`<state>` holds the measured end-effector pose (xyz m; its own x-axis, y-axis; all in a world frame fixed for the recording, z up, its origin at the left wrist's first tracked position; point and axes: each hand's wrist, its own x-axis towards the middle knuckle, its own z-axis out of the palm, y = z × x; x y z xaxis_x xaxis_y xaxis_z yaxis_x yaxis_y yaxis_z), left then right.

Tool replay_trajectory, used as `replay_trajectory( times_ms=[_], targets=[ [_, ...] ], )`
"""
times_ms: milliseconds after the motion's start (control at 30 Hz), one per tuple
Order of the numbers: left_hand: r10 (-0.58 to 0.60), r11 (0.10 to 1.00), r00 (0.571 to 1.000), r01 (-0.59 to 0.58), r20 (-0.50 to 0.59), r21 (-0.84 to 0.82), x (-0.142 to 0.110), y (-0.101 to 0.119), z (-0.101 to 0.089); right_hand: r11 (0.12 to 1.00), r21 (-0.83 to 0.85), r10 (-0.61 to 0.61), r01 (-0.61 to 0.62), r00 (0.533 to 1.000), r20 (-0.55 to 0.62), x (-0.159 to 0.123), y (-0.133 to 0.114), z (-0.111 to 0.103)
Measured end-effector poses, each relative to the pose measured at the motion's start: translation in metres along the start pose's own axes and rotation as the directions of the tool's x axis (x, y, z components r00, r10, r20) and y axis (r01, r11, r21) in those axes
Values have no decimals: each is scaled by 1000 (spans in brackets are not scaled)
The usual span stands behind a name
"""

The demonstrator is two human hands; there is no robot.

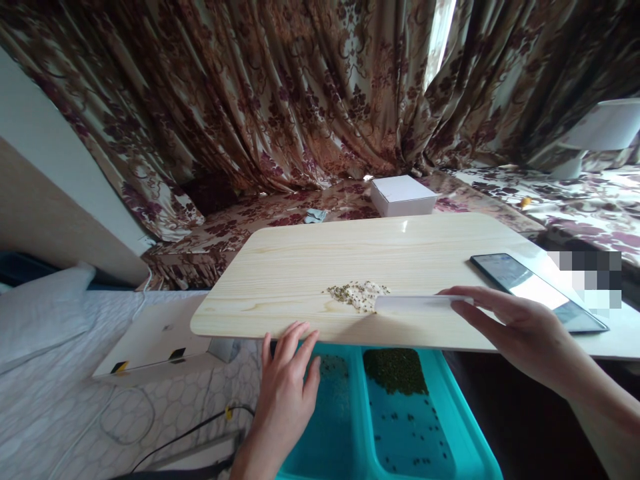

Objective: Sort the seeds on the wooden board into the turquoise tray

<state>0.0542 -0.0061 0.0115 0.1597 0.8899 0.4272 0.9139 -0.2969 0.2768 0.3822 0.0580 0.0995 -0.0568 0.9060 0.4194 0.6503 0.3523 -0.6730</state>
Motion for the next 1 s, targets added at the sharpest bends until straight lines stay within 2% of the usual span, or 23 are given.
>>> replay_trajectory(
  times_ms=[433, 567, 767, 1000],
  targets=[
    [12, 1000, 1000, -12, -8, 11, 0, -2, 2, 999, 48, -13, 10, 998, 64, 2, -4, 0],
    [16, 1000, 1000, -15, -17, 17, 0, -2, 3, 998, 63, -4, -3, 992, 125, 3, 3, 0],
    [32, 999, 999, -32, -17, 22, -1, -4, 4, 996, 93, -15, 0, 988, 157, -1, 20, -3],
    [40, 999, 999, -39, -30, 29, 0, -6, 7, 990, 137, -62, 30, 969, 238, 9, 21, -1]
  ],
)
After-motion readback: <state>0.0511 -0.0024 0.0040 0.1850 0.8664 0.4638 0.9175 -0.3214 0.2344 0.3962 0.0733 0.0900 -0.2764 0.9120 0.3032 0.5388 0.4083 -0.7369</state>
